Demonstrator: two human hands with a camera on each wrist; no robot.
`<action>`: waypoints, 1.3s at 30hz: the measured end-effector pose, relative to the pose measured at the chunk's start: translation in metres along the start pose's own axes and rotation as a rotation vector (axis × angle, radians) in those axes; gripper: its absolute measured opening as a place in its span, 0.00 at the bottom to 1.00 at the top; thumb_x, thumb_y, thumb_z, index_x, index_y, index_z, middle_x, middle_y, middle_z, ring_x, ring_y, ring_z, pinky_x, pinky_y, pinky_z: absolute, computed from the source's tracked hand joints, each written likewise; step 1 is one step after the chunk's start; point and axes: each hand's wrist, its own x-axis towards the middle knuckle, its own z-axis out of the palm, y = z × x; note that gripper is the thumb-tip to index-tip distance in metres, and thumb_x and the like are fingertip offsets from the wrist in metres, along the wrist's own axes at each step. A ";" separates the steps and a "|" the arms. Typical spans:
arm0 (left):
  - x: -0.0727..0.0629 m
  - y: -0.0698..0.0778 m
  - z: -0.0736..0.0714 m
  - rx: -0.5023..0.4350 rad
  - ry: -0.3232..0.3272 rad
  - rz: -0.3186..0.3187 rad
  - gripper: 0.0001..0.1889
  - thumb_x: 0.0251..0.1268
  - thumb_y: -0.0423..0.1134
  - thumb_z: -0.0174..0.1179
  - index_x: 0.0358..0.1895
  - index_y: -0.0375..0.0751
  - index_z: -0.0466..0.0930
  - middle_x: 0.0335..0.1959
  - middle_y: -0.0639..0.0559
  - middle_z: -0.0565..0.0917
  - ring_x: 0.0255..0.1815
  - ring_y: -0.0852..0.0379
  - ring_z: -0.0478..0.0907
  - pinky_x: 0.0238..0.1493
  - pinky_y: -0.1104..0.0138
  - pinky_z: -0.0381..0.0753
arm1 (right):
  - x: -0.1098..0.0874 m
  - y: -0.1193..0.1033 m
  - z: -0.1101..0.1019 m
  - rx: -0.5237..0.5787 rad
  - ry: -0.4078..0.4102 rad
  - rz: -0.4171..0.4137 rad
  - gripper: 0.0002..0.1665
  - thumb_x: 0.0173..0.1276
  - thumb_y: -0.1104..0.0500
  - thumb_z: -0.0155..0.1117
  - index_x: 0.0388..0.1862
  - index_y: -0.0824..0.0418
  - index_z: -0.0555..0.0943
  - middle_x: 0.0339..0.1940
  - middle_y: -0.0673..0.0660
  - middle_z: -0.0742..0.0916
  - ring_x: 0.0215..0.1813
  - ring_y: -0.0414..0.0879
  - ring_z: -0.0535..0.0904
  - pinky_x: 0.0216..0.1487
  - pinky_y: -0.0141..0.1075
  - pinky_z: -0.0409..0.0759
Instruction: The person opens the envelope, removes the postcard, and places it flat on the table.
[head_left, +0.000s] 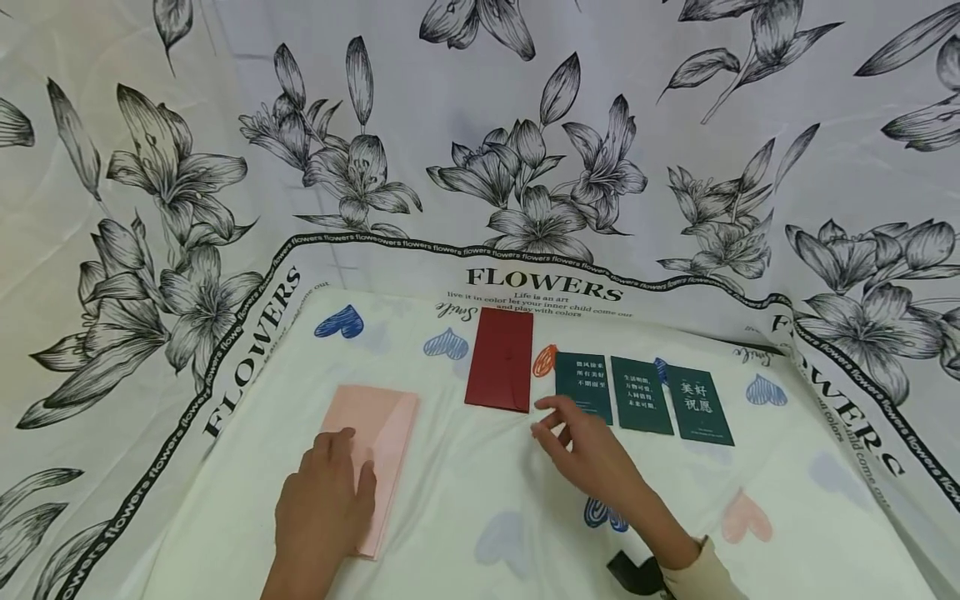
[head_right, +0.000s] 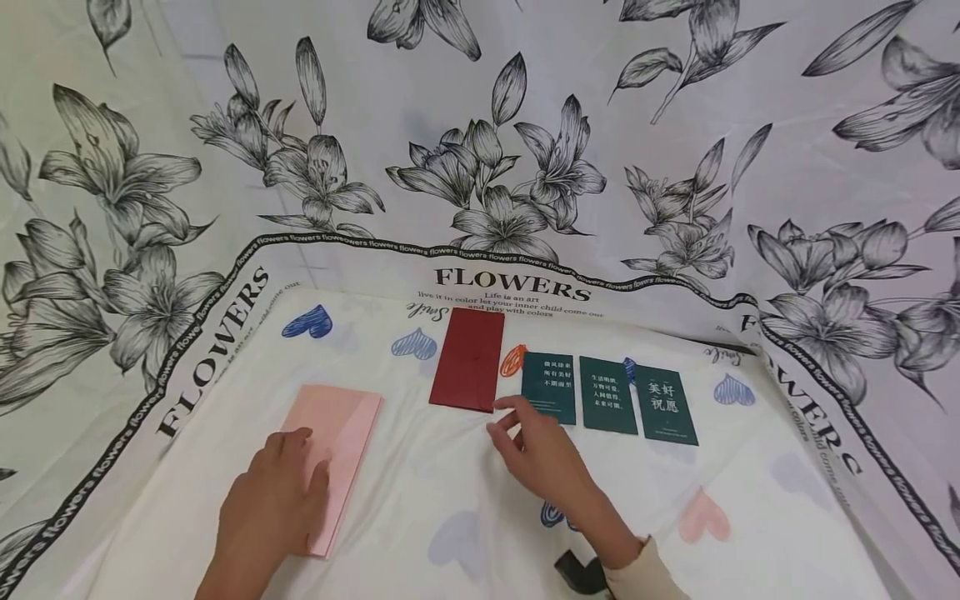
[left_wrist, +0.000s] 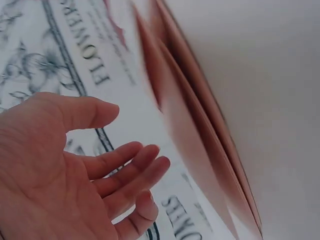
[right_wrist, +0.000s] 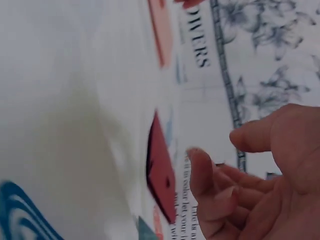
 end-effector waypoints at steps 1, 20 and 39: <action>-0.003 0.005 0.000 -0.017 0.006 0.014 0.26 0.72 0.41 0.64 0.66 0.28 0.74 0.59 0.30 0.79 0.45 0.30 0.82 0.38 0.40 0.81 | 0.009 0.003 0.003 -0.038 0.032 0.016 0.24 0.78 0.51 0.68 0.69 0.54 0.76 0.46 0.48 0.90 0.31 0.37 0.80 0.27 0.34 0.79; -0.023 0.046 0.006 -0.147 -0.010 0.095 0.21 0.69 0.41 0.69 0.62 0.40 0.80 0.54 0.48 0.83 0.36 0.48 0.82 0.36 0.54 0.81 | 0.097 0.023 0.038 -0.282 0.046 0.213 0.49 0.73 0.48 0.75 0.75 0.77 0.62 0.18 0.55 0.80 0.17 0.46 0.76 0.17 0.35 0.64; -0.023 0.044 0.009 -0.174 -0.068 0.094 0.20 0.72 0.46 0.68 0.62 0.42 0.80 0.55 0.51 0.82 0.40 0.48 0.83 0.38 0.53 0.81 | 0.071 0.026 0.018 0.027 0.016 0.180 0.27 0.77 0.51 0.70 0.63 0.67 0.74 0.41 0.58 0.88 0.36 0.46 0.83 0.36 0.41 0.80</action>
